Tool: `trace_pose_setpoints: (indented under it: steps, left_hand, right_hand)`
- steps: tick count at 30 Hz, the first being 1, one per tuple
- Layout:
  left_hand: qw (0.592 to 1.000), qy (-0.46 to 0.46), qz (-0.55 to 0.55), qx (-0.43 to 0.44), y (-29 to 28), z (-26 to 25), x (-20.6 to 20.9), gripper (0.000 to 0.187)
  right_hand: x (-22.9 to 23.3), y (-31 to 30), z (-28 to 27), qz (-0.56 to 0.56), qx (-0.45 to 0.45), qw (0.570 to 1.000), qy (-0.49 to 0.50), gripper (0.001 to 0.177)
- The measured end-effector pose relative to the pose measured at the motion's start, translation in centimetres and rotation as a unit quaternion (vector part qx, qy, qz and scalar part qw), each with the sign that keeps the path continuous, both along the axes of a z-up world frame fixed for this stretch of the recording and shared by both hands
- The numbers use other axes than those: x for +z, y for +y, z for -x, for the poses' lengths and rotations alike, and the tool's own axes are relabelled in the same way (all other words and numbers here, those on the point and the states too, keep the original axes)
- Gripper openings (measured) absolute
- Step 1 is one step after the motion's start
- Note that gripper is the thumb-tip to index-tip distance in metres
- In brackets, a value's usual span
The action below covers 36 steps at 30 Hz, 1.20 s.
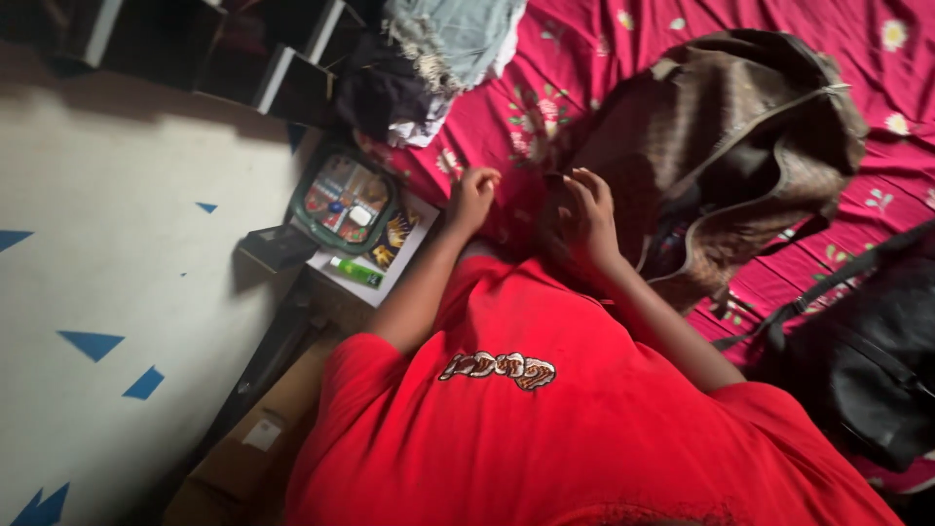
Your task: Packing a duffel bag with folded clothes on a bed.
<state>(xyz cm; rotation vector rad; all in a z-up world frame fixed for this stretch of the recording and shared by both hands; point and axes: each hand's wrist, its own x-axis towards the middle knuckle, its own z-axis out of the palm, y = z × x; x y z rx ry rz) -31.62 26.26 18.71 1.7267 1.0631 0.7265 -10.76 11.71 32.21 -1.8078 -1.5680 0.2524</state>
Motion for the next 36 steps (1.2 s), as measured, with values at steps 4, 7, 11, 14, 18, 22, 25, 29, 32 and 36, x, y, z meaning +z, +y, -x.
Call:
trace_pose_setpoints:
  steps: [4,7,11,14,18,22,25,29,32,36]
  left_hand:
    - [0.981,0.072,0.148,0.101,8.6,4.0,-0.2,0.012]
    - [0.987,0.101,-0.047,0.117,15.4,7.3,-5.2,0.020]
    - [0.964,0.221,-0.049,0.141,23.1,9.6,-7.6,0.034]
    - [0.947,0.281,-0.077,0.139,27.6,10.8,-7.5,0.044]
    - [0.928,0.349,-0.072,0.106,32.5,12.6,-10.9,0.055]
    - [0.937,0.325,0.031,0.126,33.5,12.1,-10.2,0.056]
    - [0.944,0.291,0.042,0.152,33.8,11.7,-10.8,0.094]
    - [0.924,0.336,0.134,0.127,35.1,11.6,-12.0,0.096]
    - [0.914,0.362,0.164,0.085,34.4,10.3,-4.5,0.076]
    - [0.983,0.133,0.106,0.067,31.9,9.4,-0.7,0.054]
  right_hand:
    - [-12.1,1.9,0.5,0.017,-0.078,0.970,0.231,0.050]
    - [-18.4,2.7,-0.3,0.000,-0.265,0.896,0.356,0.035]
    - [-16.8,5.9,0.9,0.072,-0.305,0.836,0.450,0.025]
    - [-16.3,9.7,2.7,0.131,-0.261,0.709,0.642,0.029]
    - [-17.5,15.7,6.6,0.231,-0.178,0.698,0.654,0.034]
    - [-18.1,20.9,9.6,0.268,-0.090,0.714,0.641,0.037]
    - [-17.6,23.3,11.1,0.300,-0.049,0.694,0.653,0.040]
    - [-18.4,23.3,11.1,0.292,-0.021,0.721,0.628,0.039]
    - [-19.4,22.1,11.2,0.292,-0.044,0.703,0.648,0.040]
    - [-18.6,21.0,10.5,0.307,-0.077,0.676,0.666,0.043]
